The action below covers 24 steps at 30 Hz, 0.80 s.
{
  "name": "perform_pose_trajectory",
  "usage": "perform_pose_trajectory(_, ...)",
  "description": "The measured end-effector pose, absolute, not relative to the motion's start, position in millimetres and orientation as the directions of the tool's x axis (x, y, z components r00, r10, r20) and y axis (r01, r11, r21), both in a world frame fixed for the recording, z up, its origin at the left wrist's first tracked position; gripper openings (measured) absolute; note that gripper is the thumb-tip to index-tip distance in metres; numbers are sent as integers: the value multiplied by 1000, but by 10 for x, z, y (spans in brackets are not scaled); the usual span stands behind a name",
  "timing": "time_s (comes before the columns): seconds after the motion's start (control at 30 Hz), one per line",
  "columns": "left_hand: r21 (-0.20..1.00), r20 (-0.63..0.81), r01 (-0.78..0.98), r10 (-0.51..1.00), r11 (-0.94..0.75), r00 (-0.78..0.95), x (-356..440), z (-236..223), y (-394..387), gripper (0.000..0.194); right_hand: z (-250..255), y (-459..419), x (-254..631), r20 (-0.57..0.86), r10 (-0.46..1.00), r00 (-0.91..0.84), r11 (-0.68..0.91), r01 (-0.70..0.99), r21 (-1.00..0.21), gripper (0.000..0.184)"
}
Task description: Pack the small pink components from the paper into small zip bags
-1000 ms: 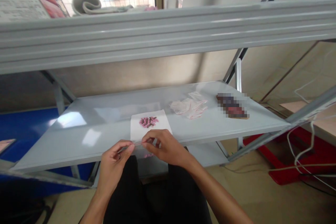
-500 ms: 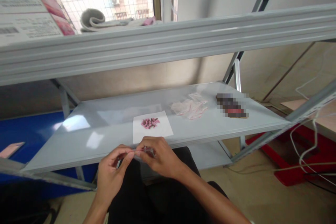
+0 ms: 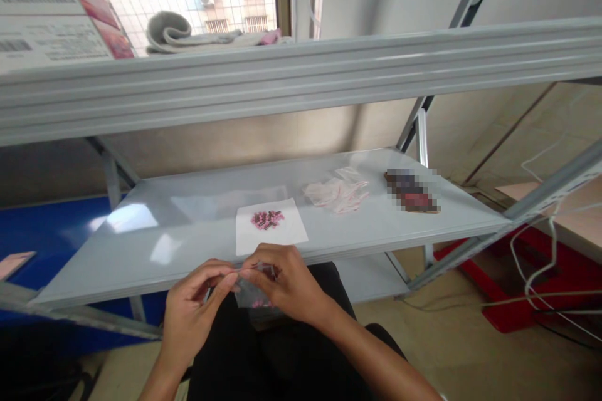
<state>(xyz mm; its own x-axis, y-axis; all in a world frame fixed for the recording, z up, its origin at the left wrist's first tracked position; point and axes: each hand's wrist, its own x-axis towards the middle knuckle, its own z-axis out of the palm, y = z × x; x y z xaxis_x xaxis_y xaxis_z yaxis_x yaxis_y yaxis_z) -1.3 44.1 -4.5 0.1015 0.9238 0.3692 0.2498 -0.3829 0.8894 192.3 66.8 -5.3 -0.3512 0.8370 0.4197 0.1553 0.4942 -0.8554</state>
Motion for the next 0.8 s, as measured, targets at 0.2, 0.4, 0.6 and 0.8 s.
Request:
perform_pose_trajectory(0.2, 883, 392, 236, 914, -405, 101, -11, -67, 448, 6, -69, 644, 1923, 426, 837, -343, 504, 180, -845, 23)
perform_pose_trajectory(0.4, 891, 381, 227, 920, -393, 95, -4, -43, 440, 8, -51, 644, 1949, 403, 843, -356, 481, 165, -861, 20)
perform_pose_trajectory(0.6, 877, 404, 243, 910, -414, 92, -32, -51, 440, 8, -46, 653, 1938, 377, 862, -338, 450, 169, -877, 22)
perform_pose_trajectory(0.8, 889, 386, 227, 917, -398, 96, 16, -51, 426, 9, -28, 631, 1952, 393, 845, -363, 479, 186, -858, 23)
